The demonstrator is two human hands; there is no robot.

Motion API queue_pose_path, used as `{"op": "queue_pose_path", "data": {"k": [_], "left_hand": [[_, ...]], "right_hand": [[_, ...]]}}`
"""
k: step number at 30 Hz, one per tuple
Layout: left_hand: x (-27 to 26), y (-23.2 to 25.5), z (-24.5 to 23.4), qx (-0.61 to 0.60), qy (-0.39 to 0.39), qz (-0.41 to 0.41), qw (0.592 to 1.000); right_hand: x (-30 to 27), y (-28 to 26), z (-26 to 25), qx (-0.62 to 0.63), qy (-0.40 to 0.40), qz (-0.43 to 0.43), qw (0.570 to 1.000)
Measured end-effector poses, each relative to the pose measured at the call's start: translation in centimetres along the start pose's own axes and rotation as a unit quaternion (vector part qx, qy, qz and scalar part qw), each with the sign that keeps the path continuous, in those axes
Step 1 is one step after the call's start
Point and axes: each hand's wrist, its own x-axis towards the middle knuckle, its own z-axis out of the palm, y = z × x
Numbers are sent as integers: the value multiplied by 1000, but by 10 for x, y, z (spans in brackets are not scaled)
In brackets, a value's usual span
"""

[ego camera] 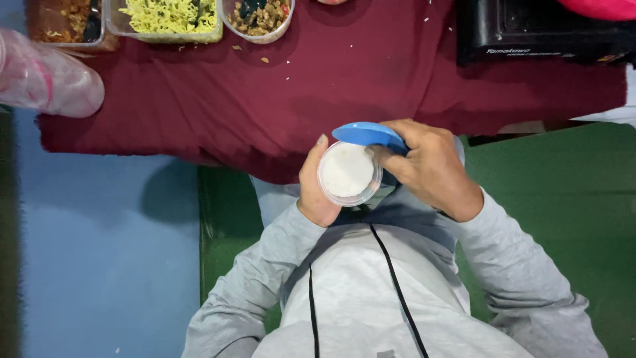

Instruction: Stirring and scraping the contents of a small cup using a blue spatula

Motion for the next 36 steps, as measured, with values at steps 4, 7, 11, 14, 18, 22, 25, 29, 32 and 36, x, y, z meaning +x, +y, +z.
{"op": "queue_pose_path", "data": {"k": [4,7,11,14,18,22,25,29,32,36], "left_hand": [[7,7,-1,12,-5,16,1000],[9,15,-1,16,-27,15,999],[0,29,20,54,-32,30,998],[-7,39,46,128,-1,75,989],[3,53,38,287,53,183,939],[13,73,20,452,99,288,838],[16,85,17,536,30,428,727],[32,98,5,667,16,530,524],[38,100,6,722,18,532,441],[41,101,13,758,-5,504,415]], "right_hand": [[6,-2,0,12,-12,27,999],[13,4,4,11,-41,8,999],[20,1,7,43,-34,0,998],[29,5,8,50,-26,-3,998],[44,8,4,61,-15,24,998],[61,23,9,61,11,36,997],[75,34,17,49,29,58,997],[94,63,38,32,53,99,993],[100,76,46,33,55,129,990],[99,68,48,51,32,183,981]]}}
